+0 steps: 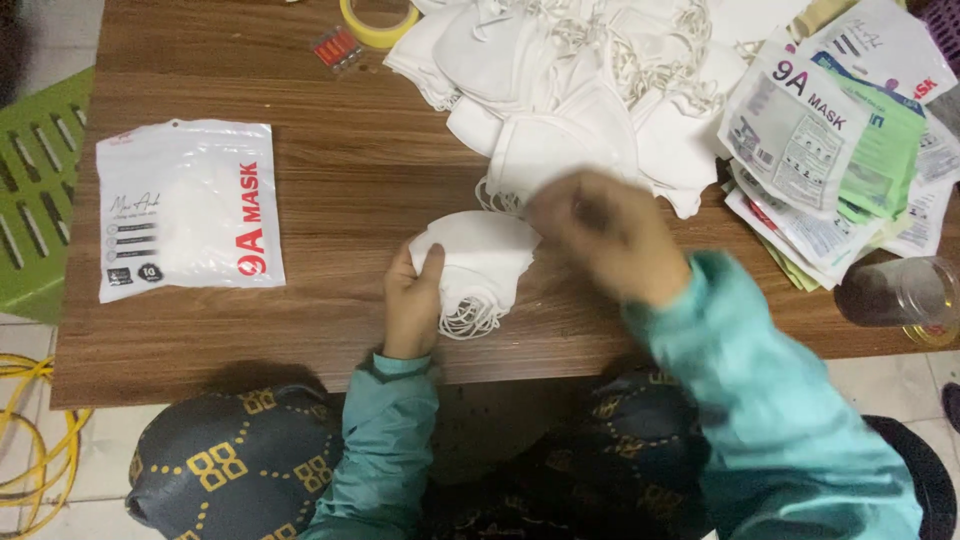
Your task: Inspecting and sorting white face masks by checking ear loops and stacking them on a table
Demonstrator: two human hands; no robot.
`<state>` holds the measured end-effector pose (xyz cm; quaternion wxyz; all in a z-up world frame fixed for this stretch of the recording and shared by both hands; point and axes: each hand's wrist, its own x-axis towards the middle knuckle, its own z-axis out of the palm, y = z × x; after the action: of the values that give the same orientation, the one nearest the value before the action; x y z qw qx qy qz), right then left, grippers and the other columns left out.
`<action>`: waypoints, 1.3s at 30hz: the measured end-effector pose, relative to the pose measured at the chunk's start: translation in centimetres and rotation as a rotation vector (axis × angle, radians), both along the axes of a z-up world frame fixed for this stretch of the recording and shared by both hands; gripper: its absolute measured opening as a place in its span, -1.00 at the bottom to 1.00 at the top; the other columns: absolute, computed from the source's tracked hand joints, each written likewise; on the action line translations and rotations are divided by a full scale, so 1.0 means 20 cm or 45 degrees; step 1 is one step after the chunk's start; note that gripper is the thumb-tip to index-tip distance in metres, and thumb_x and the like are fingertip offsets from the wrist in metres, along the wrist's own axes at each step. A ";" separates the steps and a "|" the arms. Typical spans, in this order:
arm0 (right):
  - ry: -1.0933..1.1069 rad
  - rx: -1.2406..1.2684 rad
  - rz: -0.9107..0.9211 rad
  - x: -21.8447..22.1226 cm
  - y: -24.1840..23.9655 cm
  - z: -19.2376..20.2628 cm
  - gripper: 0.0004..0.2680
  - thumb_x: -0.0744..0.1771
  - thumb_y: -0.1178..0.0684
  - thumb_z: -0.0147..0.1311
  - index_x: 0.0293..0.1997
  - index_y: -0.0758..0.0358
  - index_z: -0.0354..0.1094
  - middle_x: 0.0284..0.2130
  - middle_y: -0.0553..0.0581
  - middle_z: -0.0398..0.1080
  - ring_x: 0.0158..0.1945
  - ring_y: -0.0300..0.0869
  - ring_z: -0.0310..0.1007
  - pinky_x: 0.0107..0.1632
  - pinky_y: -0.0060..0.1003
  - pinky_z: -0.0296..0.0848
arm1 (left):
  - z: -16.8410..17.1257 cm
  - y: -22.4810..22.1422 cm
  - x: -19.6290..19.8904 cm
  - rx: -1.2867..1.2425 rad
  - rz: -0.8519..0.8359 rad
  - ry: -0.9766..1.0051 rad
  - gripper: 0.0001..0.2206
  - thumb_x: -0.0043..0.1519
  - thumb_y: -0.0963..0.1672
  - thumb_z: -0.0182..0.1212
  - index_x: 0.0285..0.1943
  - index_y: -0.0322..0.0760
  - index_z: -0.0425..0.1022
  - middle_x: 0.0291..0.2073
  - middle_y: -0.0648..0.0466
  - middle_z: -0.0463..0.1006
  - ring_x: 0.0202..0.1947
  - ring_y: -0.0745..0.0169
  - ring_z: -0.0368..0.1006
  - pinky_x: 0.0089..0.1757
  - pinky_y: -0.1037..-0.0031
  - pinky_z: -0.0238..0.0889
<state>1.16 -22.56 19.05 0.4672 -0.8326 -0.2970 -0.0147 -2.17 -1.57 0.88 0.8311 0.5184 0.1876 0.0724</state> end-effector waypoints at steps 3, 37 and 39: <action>-0.016 -0.196 -0.435 0.37 -0.19 -0.39 -0.93 0.33 0.14 0.30 -0.16 0.10 0.52 -0.32 -0.01 0.52 -0.19 -0.08 0.60 -0.22 -0.24 0.61 | 0.10 0.00 -0.03 -0.018 0.035 -0.001 -0.77 0.32 -0.19 0.18 0.14 -0.33 0.53 -0.19 -0.07 0.62 -0.23 0.27 0.54 -0.18 0.40 0.52; 0.893 0.088 -0.199 0.13 -0.05 -0.30 -0.75 0.34 0.14 0.18 0.06 0.51 0.37 -0.29 0.46 0.52 -0.46 -0.03 0.60 -0.38 -0.26 0.65 | 0.07 0.00 -0.03 0.136 -0.137 -0.094 -0.73 0.38 -0.05 0.13 0.01 -0.32 0.65 -0.14 -0.06 0.65 -0.05 0.25 0.48 0.07 0.30 0.36; 1.013 0.013 -0.149 0.09 0.00 -0.33 -0.70 0.32 0.13 0.22 0.11 0.54 0.36 -0.27 0.44 0.52 -0.47 -0.10 0.60 -0.37 -0.31 0.68 | 0.07 0.01 -0.04 0.027 -0.163 -0.075 -0.80 0.32 -0.08 0.26 -0.01 -0.27 0.65 -0.23 -0.01 0.66 -0.16 0.31 0.55 -0.06 0.35 0.46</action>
<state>2.94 -22.48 12.48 0.5482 -0.7865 -0.0448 0.2808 -2.96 -1.34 2.33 0.8336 0.5359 0.1286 0.0365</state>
